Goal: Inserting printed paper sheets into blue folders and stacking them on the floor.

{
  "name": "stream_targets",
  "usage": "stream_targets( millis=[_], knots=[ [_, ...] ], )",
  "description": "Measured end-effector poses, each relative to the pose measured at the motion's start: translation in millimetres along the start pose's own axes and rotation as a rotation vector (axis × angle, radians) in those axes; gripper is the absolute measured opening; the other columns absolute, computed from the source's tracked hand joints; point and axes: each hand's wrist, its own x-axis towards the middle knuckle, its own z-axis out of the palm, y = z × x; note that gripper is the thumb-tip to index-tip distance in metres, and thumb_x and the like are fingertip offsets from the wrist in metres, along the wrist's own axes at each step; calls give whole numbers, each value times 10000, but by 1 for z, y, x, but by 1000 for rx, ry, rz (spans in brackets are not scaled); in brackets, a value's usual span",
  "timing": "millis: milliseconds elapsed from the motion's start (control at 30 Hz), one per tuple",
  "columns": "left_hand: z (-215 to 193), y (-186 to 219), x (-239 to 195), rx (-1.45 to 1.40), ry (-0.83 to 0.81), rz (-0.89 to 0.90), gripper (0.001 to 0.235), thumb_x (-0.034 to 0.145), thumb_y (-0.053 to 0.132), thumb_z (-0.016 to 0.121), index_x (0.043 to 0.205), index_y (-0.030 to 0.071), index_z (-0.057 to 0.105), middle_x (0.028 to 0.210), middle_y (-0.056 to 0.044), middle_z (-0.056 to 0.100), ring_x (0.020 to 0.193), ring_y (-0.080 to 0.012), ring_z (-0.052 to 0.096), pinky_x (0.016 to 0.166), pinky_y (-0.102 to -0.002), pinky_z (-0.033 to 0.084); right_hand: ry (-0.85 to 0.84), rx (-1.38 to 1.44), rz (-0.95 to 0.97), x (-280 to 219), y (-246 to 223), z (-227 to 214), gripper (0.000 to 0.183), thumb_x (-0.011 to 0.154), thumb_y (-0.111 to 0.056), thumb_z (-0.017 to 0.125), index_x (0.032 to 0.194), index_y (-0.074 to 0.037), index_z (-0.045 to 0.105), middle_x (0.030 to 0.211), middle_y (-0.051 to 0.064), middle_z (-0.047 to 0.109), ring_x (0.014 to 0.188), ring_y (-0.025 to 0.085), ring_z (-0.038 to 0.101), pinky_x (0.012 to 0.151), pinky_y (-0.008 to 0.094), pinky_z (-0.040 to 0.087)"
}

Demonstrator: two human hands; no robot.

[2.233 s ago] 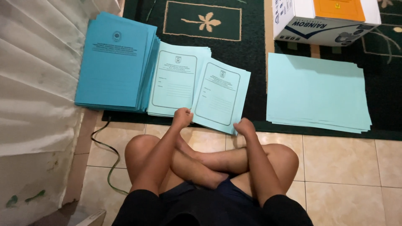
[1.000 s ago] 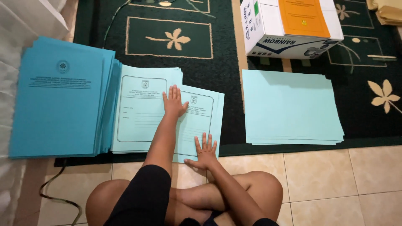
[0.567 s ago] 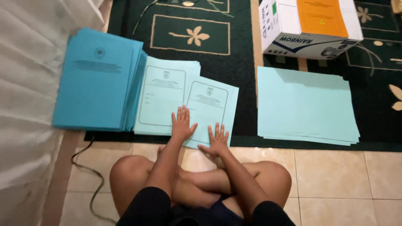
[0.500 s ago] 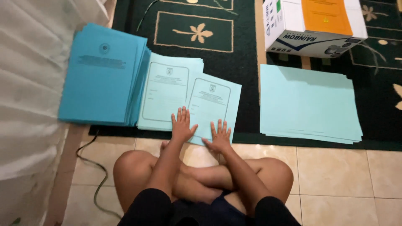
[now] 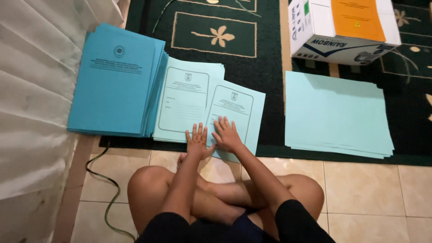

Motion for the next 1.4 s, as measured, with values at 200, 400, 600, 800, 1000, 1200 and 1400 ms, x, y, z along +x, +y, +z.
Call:
stream_targets(
  millis=[200,400,600,800,1000,1200,1400],
  knots=[
    [-23,4,-13,-64,-70,8,1051,909,854,117,1663,135,-13,1726,-95,-187,1574,-352,-232,1251,-634,-129,-220,-145,90,101,15,5,747,1071,-624,215,1673,-188,146,1735,62,166,1604,290,120,1257,643,43],
    [-82,16,-48,-22,-138,-12,983,949,788,159,1671,130,45,1745,-99,-108,1595,-341,-153,1258,-616,-77,-246,-92,254,177,34,-29,702,1080,-570,216,1674,-209,114,1746,17,101,1612,270,46,1261,643,-34],
    [-54,7,-36,-214,-29,55,1055,934,794,259,1649,50,42,1721,-186,-126,1564,-427,-199,1219,-685,-112,-239,-47,504,161,106,-16,808,1055,-691,113,1673,-173,62,1745,23,3,1605,275,-64,1235,684,-91],
    [-16,2,-9,-50,-9,44,1082,893,857,174,1656,113,-11,1719,-155,-164,1563,-405,-207,1209,-725,-70,-178,-18,675,42,133,-40,830,1045,-694,167,1675,-159,95,1746,79,33,1605,326,-41,1218,709,-55],
    [-13,17,-15,-90,491,8,893,901,708,552,1481,30,513,1527,-249,447,1418,-439,402,1056,-628,390,-175,55,836,-69,159,-9,880,1023,-712,255,1672,-164,25,1738,128,-27,1595,365,-53,1193,758,-17],
    [16,22,-3,-623,465,-184,1198,762,448,867,1606,-35,168,1255,-243,539,982,-419,701,754,-557,594,-119,286,801,-90,125,0,977,962,-645,532,1658,-84,138,1709,260,31,1568,477,10,1159,776,163],
    [50,9,24,-1101,454,-242,691,793,351,871,1325,-32,653,1185,-235,731,1137,-424,693,875,-515,608,-227,257,738,-101,105,13,896,1012,-721,378,1660,-127,210,1725,218,71,1574,462,58,1188,693,232]
  ],
)
